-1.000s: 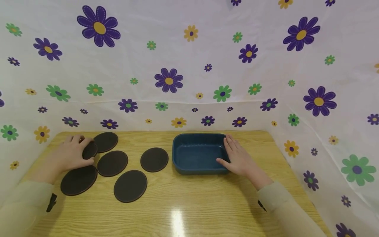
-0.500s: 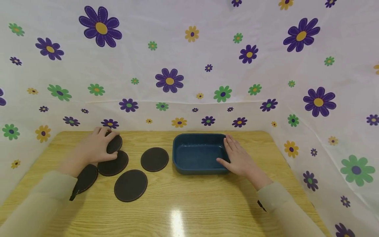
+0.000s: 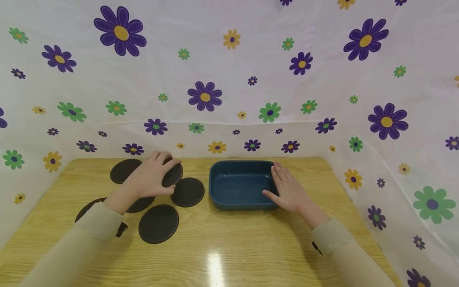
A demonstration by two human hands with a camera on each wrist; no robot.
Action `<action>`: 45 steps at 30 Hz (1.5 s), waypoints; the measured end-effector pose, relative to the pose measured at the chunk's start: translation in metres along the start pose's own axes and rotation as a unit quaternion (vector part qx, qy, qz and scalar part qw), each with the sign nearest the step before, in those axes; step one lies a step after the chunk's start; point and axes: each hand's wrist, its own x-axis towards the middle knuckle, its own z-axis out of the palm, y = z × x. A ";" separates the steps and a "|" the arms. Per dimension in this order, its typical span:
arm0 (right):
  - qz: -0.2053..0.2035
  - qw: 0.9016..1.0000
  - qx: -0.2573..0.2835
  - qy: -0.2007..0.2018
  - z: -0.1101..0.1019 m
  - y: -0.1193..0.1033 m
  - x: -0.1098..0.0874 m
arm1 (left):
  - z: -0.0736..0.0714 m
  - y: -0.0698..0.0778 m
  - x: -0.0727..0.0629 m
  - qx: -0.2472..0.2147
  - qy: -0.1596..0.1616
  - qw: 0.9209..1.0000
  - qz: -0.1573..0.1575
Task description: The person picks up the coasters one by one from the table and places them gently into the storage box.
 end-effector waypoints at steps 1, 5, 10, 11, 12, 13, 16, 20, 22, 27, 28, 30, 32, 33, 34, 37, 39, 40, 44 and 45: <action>-0.001 1.000 0.000 -0.001 0.000 0.000 0.000 | 0.001 0.005 0.003 0.001 -0.002 1.000 0.004; 0.000 1.000 0.001 -0.003 0.000 0.000 0.000 | 0.002 0.023 0.017 -0.004 -0.012 1.000 0.021; 0.000 1.000 -0.003 -0.002 -0.001 -0.001 0.001 | 0.003 0.046 0.033 -0.013 -0.018 0.998 0.053; 0.000 1.000 -0.004 -0.002 -0.001 -0.001 0.001 | 0.003 0.051 0.036 -0.015 -0.020 0.998 0.059; 0.000 1.000 -0.004 -0.001 -0.001 -0.001 0.001 | 0.004 0.056 0.040 -0.018 -0.021 0.997 0.066; -0.003 1.000 -0.005 0.000 -0.002 -0.002 0.001 | 0.004 0.061 0.043 -0.017 -0.024 0.997 0.072; -0.003 1.000 -0.006 0.002 -0.002 -0.001 0.001 | 0.005 0.075 0.054 -0.014 -0.031 0.995 0.089; -0.004 1.000 -0.007 0.002 -0.001 0.000 0.000 | 0.008 0.092 0.067 -0.002 -0.036 0.993 0.112; -0.005 1.000 -0.006 0.002 -0.001 0.000 -0.001 | 0.010 0.101 0.073 0.005 -0.038 0.992 0.121; -0.005 1.000 -0.008 0.002 -0.001 0.002 0.000 | 0.017 0.121 0.089 0.017 -0.052 0.989 0.135; -0.005 1.000 -0.011 0.002 -0.001 0.003 0.000 | 0.019 0.124 0.092 0.018 -0.055 0.989 0.137; -0.006 1.000 -0.014 0.004 -0.001 0.003 0.000 | 0.023 0.130 0.098 0.017 -0.060 0.988 0.138; -0.006 1.000 -0.013 0.003 -0.001 0.003 0.000 | 0.027 0.135 0.104 0.016 -0.066 0.988 0.138; -0.006 1.000 -0.013 0.003 -0.001 0.002 0.000 | 0.028 0.138 0.106 0.015 -0.068 0.988 0.137; -0.006 1.000 -0.013 0.003 -0.001 0.002 0.000 | 0.029 0.140 0.108 0.013 -0.071 0.988 0.136; -0.006 1.000 -0.011 0.006 -0.001 0.002 0.000 | 0.031 0.147 0.111 0.012 -0.082 0.988 0.130; -0.005 1.000 -0.012 0.007 -0.001 0.002 0.000 | 0.032 0.150 0.113 0.014 -0.089 0.988 0.126; -0.006 1.000 -0.013 0.008 -0.001 0.002 0.000 | 0.033 0.151 0.113 0.016 -0.092 0.988 0.124; -0.005 1.000 -0.015 0.007 0.000 0.002 0.001 | 0.036 0.154 0.115 0.024 -0.105 0.987 0.117; -0.005 1.000 -0.015 0.007 0.000 0.001 0.001 | 0.036 0.154 0.115 0.025 -0.106 0.987 0.117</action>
